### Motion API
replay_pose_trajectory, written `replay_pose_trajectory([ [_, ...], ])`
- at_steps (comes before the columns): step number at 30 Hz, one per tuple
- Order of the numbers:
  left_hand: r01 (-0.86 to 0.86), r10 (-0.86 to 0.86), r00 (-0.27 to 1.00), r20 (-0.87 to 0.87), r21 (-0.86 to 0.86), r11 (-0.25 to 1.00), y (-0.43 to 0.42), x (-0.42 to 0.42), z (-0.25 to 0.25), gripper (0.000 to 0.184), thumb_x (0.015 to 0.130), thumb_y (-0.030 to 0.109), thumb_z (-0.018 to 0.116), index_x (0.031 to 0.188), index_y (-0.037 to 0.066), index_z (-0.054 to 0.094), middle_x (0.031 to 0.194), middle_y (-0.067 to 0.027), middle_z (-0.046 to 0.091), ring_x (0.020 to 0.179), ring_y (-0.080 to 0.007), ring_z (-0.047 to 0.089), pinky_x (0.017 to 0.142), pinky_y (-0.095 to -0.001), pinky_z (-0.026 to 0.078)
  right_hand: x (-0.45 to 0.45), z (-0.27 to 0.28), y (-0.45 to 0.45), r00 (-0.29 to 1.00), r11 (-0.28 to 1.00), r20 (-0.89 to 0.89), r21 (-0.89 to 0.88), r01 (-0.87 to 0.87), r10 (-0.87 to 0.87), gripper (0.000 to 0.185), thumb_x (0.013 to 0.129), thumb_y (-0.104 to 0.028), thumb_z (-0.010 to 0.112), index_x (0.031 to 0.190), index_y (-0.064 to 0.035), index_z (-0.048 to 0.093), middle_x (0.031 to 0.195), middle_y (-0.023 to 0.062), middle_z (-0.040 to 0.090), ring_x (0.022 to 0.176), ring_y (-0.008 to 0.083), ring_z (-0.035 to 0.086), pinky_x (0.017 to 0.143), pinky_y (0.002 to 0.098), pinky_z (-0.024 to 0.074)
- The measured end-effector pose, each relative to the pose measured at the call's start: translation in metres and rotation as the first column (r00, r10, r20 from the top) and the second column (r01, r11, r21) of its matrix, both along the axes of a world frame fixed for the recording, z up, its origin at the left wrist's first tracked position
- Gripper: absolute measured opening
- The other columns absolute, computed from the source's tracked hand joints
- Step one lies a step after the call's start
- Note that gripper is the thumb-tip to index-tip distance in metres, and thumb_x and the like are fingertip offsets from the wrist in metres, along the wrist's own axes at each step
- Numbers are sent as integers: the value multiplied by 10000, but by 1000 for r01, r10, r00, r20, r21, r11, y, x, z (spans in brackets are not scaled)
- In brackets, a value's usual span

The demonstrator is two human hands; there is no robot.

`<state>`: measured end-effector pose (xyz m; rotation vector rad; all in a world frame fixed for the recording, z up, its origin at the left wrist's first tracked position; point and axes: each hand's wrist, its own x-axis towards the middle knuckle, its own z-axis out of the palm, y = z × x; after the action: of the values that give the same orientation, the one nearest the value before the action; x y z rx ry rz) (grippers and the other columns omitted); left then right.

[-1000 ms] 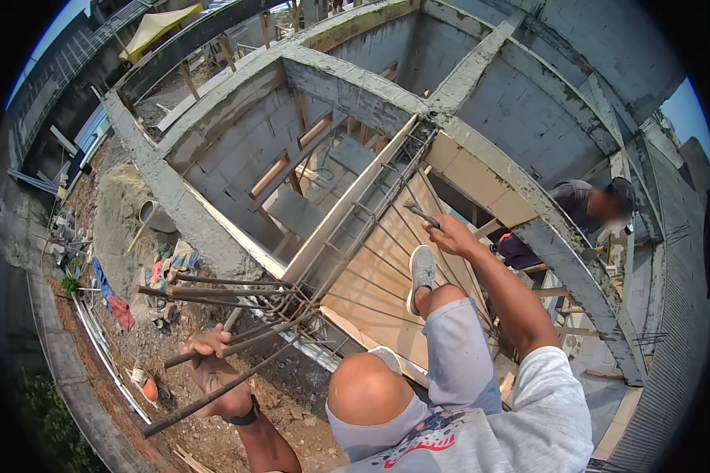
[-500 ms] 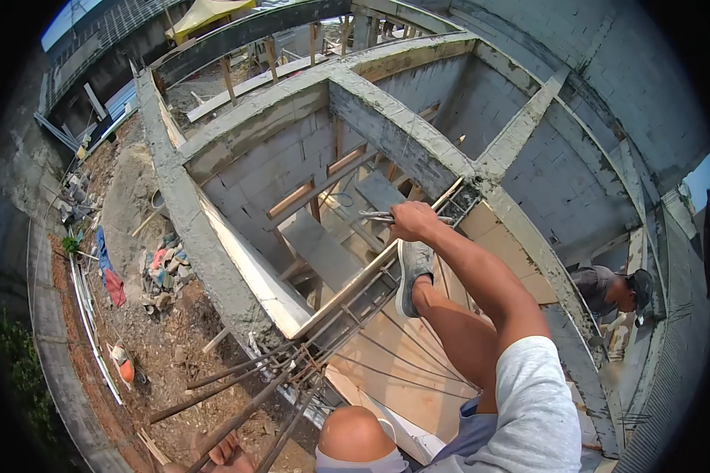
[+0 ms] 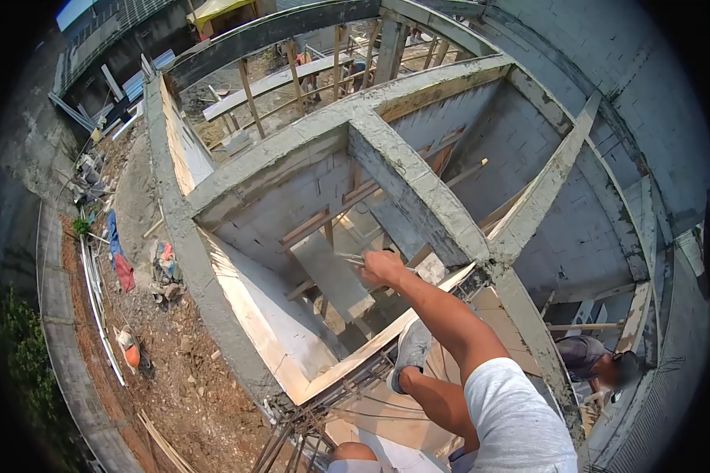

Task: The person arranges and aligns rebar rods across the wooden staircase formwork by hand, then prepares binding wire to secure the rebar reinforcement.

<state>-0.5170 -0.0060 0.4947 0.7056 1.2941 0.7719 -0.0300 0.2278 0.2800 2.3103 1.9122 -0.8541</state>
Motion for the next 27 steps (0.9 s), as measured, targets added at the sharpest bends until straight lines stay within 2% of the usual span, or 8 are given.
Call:
replay_pose_trajectory([
  [6, 237, -427, 858, -287, -516, 823, 5, 7, 62, 721, 900, 738, 548, 1153, 65, 489, 816, -87, 533, 600, -165, 501, 558, -320, 441, 46, 51, -71, 997, 979, -64, -202, 30, -44, 519, 941, -496, 579, 936, 10, 693, 932, 270, 708, 929, 448, 686, 826, 526, 535],
  [10, 329, -667, 713, -218, -736, 592, 18, -6, 95, 744, 897, 738, 551, 1202, 63, 490, 835, -98, 551, 608, -173, 530, 563, -326, 465, 64, 100, -105, 989, 911, -51, -398, 109, -141, 473, 924, -462, 587, 1006, -14, 713, 1033, 255, 714, 1001, 425, 682, 880, 503, 534],
  [15, 326, -768, 634, -90, -870, 371, 46, -29, 102, 777, 893, 739, 556, 1264, 59, 491, 858, -113, 575, 617, -182, 565, 569, -333, 494, 95, 108, -118, 984, 862, -17, -486, 145, -176, 489, 927, -464, 581, 1091, -12, 673, 1097, 264, 698, 1030, 445, 670, 902, 521, 522],
  [19, 264, -784, 621, 14, -945, 191, 40, -44, 82, 807, 889, 739, 560, 1313, 56, 492, 877, -124, 593, 625, -189, 594, 574, -338, 518, 123, 131, -67, 970, 913, -57, -353, 204, -238, 571, 903, -419, 616, 1183, 65, 503, 1082, 322, 676, 1088, 469, 647, 938, 533, 504],
  [22, 183, -782, 622, 42, -979, 93, 35, -42, 66, 830, 887, 739, 563, 1351, 54, 493, 890, -133, 607, 631, -195, 615, 578, -342, 536, 138, 194, 35, 982, 956, -52, -245, 162, -180, 947, 887, -401, 587, 1543, 100, 123, 1235, 361, 612, 1149, 489, 610, 1002, 519, 469],
  [23, 141, -787, 616, 36, -988, 65, 31, -38, 60, 838, 886, 740, 564, 1363, 54, 493, 895, -136, 612, 633, -197, 622, 579, -344, 542, 132, 238, 78, 976, 960, -61, -199, 195, -210, 939, 895, -386, 592, 1547, 92, 114, 1232, 354, 616, 1156, 491, 604, 993, 518, 472],
  [26, 70, -778, 628, 24, -997, 26, 26, -30, 42, 863, 884, 740, 567, 1400, 52, 494, 909, -144, 626, 638, -203, 644, 583, -348, 559, 119, 358, 192, 999, 998, -40, 63, 28, -26, 908, 926, -365, 586, 1547, 96, 110, 1134, 336, 658, 1102, 468, 627, 960, 515, 475],
  [27, 128, -735, 674, 68, -992, 25, 24, -42, 34, 910, 867, 737, 590, 1467, 79, 406, 982, -180, 633, 709, -220, 675, 613, -352, 582, 113, 388, 225, 999, 988, 18, 149, -29, 27, 916, 921, -372, 586, 1547, 99, 112, 1139, 321, 665, 1095, 456, 636, 954, 496, 484],
])
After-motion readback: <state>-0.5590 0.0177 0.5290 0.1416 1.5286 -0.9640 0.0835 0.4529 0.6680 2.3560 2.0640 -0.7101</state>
